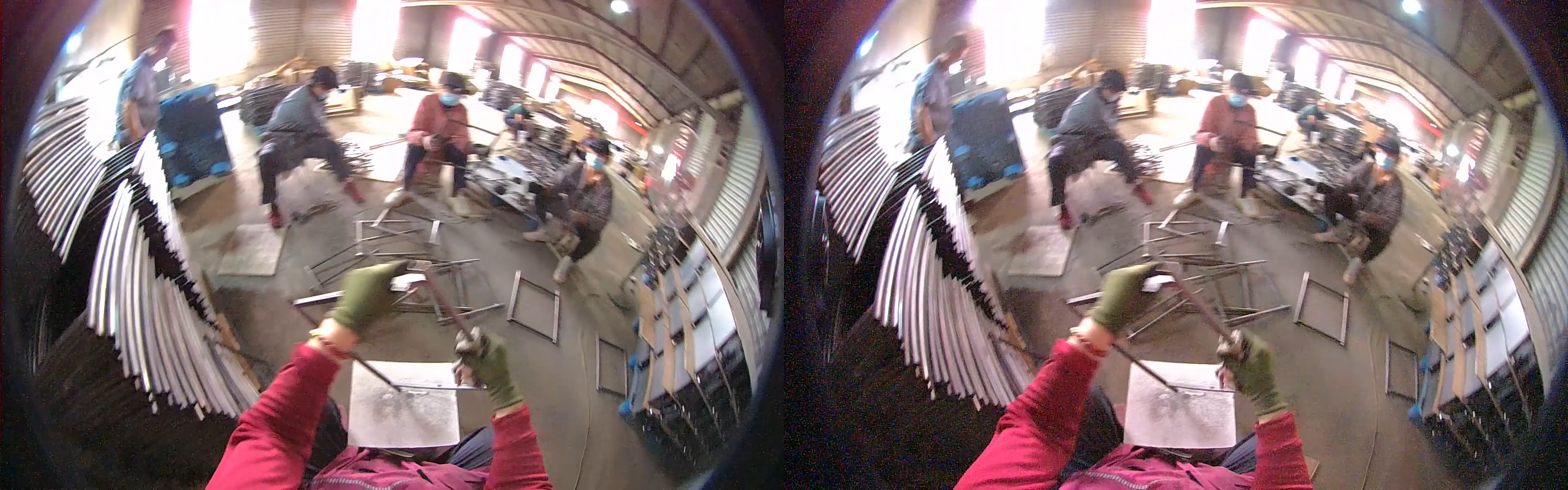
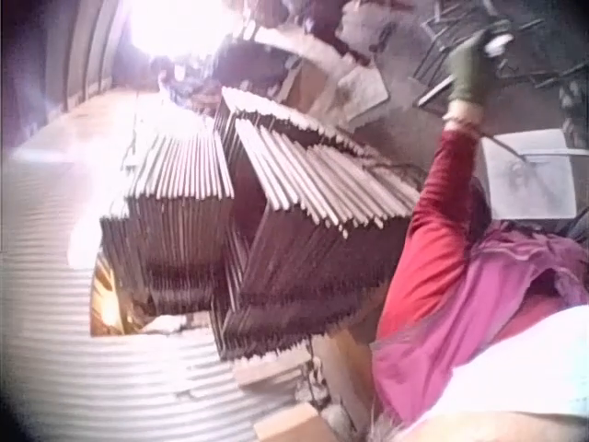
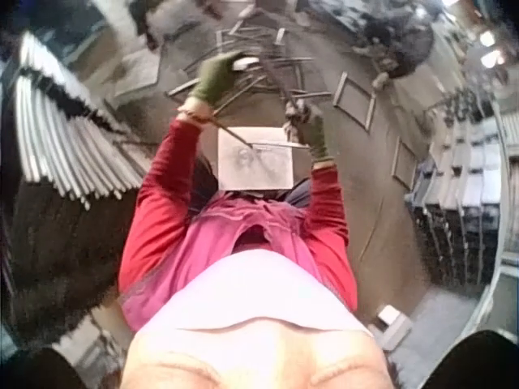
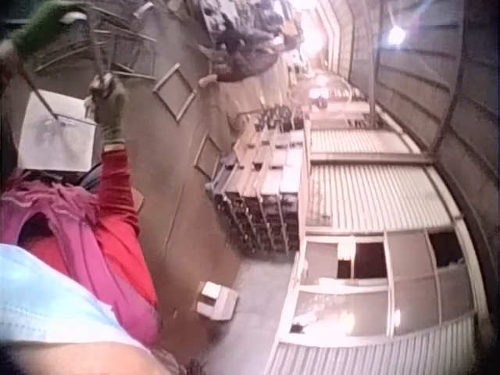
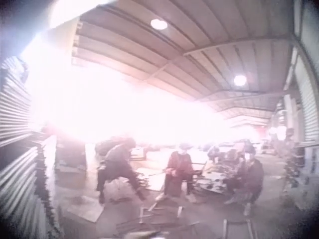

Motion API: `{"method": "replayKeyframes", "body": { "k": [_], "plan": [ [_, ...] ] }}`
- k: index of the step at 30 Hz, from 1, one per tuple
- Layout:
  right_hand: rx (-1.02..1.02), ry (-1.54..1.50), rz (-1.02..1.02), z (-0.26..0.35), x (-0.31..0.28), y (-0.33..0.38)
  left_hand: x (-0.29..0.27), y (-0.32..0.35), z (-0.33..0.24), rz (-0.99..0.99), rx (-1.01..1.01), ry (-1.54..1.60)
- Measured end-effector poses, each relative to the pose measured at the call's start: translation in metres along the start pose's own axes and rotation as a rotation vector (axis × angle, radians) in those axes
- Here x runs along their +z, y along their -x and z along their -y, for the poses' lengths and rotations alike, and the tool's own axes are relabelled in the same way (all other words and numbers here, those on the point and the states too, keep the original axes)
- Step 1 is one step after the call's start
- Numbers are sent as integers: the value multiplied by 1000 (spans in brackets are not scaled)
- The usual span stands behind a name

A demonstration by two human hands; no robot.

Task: Clean or polish metal furniture frames using steel wool to remove residues or prepare for further finishing.

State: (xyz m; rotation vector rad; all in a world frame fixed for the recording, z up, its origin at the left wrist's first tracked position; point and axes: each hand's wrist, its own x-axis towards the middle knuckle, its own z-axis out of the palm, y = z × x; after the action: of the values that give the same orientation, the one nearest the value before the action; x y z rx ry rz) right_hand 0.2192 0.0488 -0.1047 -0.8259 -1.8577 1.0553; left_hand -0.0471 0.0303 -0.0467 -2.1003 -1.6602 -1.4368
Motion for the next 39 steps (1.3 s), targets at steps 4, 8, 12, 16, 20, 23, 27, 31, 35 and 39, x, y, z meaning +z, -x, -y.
{"method": "replayKeyframes", "body": {
  "k": [4,8,12,16,20,23,27,31,35,39],
  "plan": [
    [83,511,-39,-48,-22,48,-26,19,41,12,-240,112],
    [86,125,164,24,-6,7,-6,8,-5,75,-111,57],
    [88,-177,345,104,6,-43,0,-1,-50,169,52,26],
    [217,-402,478,52,5,-17,-8,-1,-23,141,115,106],
    [419,73,275,-58,-40,61,-22,8,7,155,-167,254],
    [291,302,210,-26,-30,37,-16,9,5,64,-99,25],
    [-157,94,-80,63,9,-30,10,-1,-59,83,-33,-91],
    [-215,258,-164,65,5,-32,14,-3,-61,121,9,-66],
    [-31,525,-108,-47,-28,51,-6,4,-3,-38,-32,-23],
    [86,373,11,-20,-19,48,-11,5,6,-2,-160,108]
  ]
}}
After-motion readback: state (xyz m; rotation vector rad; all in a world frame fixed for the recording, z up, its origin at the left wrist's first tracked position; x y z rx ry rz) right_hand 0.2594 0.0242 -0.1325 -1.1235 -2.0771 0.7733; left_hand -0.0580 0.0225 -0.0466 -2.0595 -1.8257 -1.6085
